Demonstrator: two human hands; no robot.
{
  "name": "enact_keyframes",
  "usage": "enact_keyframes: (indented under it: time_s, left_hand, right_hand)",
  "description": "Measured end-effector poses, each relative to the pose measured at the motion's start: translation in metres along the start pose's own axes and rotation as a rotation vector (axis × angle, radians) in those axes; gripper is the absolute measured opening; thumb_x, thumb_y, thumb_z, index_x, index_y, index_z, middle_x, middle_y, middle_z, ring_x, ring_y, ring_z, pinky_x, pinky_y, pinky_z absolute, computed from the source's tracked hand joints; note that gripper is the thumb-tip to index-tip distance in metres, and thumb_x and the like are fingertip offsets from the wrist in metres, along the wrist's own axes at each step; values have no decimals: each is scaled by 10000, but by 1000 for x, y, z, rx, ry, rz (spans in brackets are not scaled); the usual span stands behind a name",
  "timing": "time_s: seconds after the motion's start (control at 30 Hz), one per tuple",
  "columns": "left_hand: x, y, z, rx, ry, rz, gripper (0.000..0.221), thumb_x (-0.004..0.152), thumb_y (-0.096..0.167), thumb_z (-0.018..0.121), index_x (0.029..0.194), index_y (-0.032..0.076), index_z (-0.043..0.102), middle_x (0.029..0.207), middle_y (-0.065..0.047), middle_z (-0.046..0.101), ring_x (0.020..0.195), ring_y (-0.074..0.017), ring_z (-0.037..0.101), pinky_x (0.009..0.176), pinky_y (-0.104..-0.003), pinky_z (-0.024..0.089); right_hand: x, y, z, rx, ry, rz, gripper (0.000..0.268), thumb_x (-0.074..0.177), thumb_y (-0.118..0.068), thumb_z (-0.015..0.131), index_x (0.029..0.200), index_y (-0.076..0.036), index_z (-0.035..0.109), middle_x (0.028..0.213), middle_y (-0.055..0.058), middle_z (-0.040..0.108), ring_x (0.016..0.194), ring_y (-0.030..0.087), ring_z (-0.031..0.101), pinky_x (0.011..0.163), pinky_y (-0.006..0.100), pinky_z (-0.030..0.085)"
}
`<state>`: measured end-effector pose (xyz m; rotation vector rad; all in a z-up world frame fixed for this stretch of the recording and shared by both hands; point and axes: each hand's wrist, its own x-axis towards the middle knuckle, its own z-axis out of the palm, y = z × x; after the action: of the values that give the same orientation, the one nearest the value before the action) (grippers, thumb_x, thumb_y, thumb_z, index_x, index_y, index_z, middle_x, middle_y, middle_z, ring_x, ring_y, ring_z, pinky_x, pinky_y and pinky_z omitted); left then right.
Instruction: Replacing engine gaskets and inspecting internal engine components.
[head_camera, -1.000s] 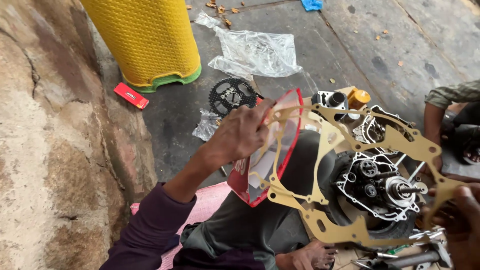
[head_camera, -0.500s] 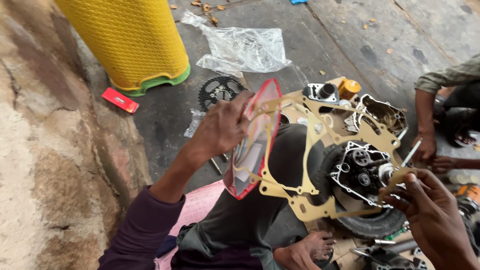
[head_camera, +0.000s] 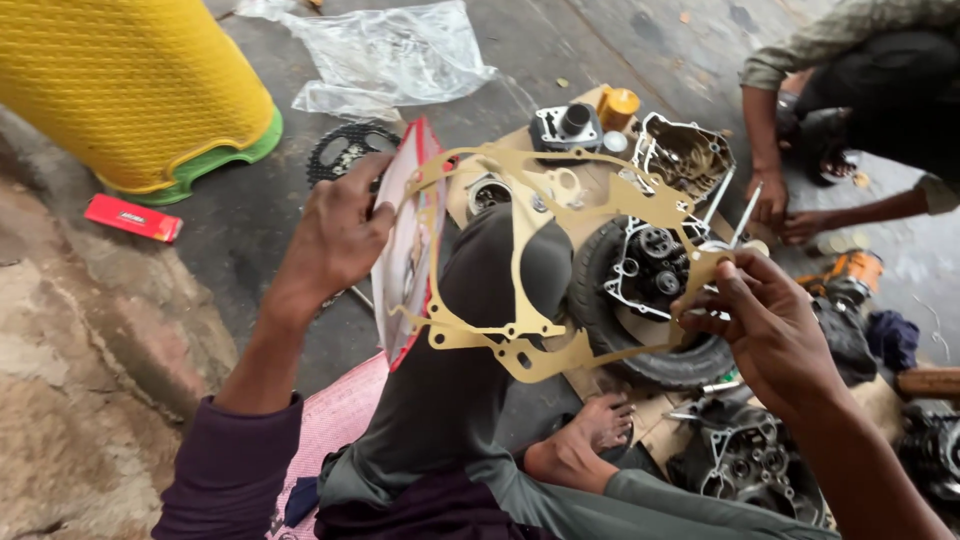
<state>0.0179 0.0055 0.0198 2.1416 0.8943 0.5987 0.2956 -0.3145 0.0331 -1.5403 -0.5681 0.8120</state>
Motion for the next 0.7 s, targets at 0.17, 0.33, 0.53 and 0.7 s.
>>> enact_keyframes:
  time_s: [0.17, 0.33, 0.53, 0.7]
  left_hand:
    - [1, -13, 10, -26, 30, 74, 438, 883, 92, 583, 1318, 53, 617, 654, -218, 638, 551, -318, 667, 596, -443, 499]
    - [-4, -18, 3, -85, 40, 155, 449, 897, 117, 616, 1341, 48, 601, 675, -203, 638, 542, -230, 657, 560, -413, 493]
    - [-6, -35, -4, -325, -194, 57, 586, 890, 187, 678, 1436, 49, 518, 835, -135, 763, 683, -140, 685, 585, -367, 535]
    - [-3, -70, 9, -482, -403, 277, 622, 992, 243, 715, 1503, 2, 455, 1328, -148, 649, 1087, -162, 675, 884, -284, 545]
  right_hand:
    - [-5, -13, 1, -44, -4, -66, 212, 1113, -183, 461, 1165, -14, 578, 994, 138, 669, 892, 260, 714, 806, 446, 602]
    - [-7, -20, -14, -67, -56, -196, 216, 1166, -173, 416, 1200, -17, 561, 1022, 142, 656, 963, 264, 712, 911, 455, 611]
    - [18, -4, -66, -85, -68, -328, 319, 1195, -300, 403, 1328, -57, 560, 1016, 126, 672, 1028, 271, 690, 940, 481, 590]
    - [29, 3, -78, -38, -163, -299, 424, 1260, -405, 399, 1172, -21, 555, 1043, 108, 613, 1037, 270, 680, 964, 486, 549]
